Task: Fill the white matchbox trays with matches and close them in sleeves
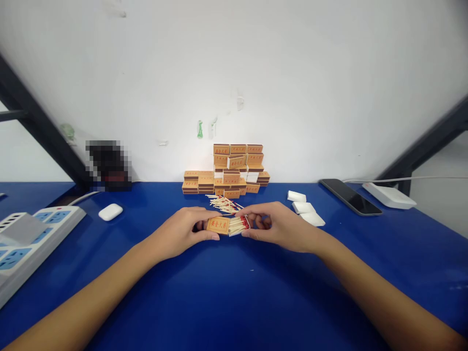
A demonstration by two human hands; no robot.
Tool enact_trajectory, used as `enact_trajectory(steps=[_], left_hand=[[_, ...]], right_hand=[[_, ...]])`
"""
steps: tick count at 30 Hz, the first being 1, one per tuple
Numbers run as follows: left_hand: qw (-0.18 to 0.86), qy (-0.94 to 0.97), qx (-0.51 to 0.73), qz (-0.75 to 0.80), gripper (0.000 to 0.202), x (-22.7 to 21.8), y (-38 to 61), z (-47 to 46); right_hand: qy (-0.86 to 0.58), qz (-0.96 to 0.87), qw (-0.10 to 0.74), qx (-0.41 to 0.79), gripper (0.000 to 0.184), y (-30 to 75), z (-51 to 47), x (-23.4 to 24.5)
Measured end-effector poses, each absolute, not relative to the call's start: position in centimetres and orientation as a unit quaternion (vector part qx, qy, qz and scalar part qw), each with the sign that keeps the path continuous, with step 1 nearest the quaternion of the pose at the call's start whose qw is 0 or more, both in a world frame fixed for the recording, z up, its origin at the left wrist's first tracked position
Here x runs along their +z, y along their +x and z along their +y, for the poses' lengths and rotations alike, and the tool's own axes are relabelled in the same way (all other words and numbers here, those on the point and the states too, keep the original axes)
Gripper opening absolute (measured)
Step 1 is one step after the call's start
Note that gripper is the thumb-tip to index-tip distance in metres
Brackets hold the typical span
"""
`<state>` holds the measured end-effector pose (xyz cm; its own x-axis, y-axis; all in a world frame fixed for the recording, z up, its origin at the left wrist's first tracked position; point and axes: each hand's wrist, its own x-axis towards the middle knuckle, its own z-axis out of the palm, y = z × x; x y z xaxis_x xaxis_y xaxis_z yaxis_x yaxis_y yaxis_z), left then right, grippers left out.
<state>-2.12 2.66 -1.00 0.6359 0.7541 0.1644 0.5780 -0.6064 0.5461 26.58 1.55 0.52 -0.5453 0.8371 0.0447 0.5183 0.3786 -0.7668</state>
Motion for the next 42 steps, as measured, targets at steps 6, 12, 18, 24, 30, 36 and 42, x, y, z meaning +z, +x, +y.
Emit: enact_trajectory(steps=[6,12,18,24,30,36,42], left_hand=[[0.241,0.864,0.211,0.388,0.044,-0.7,-1.7,2.4],[0.290,0.836,0.231,0.404,0.047,-0.7,-1.9,2.5],[0.347,0.802,0.259,0.412,0.053,-0.8,-2.0,2.7],[0.395,0.780,0.266,0.407,0.056,-1.0,-1.9,2.8],[0.405,0.758,0.296,0.418,0.057,-1.5,-1.6,2.8],[0.435,0.721,0.320,0.434,0.055,-1.5,-1.3,2.7],[0.394,0.733,0.358,0.424,0.053,-1.1,-1.1,2.3]], right_hand=[[-0.420,-0.782,0.293,0.356,0.030,26.0,1.4,-0.1],[-0.427,-0.758,0.313,0.381,0.035,25.8,1.6,-0.3],[-0.428,-0.748,0.341,0.375,0.036,25.8,1.6,0.0],[-0.418,-0.706,0.356,0.448,0.039,25.4,1.5,-0.1],[-0.396,-0.641,0.392,0.527,0.048,24.4,1.4,-1.0],[-0.389,-0.613,0.411,0.552,0.047,24.1,1.3,-0.9],[-0.389,-0.616,0.414,0.546,0.044,24.1,1.1,-0.8]])
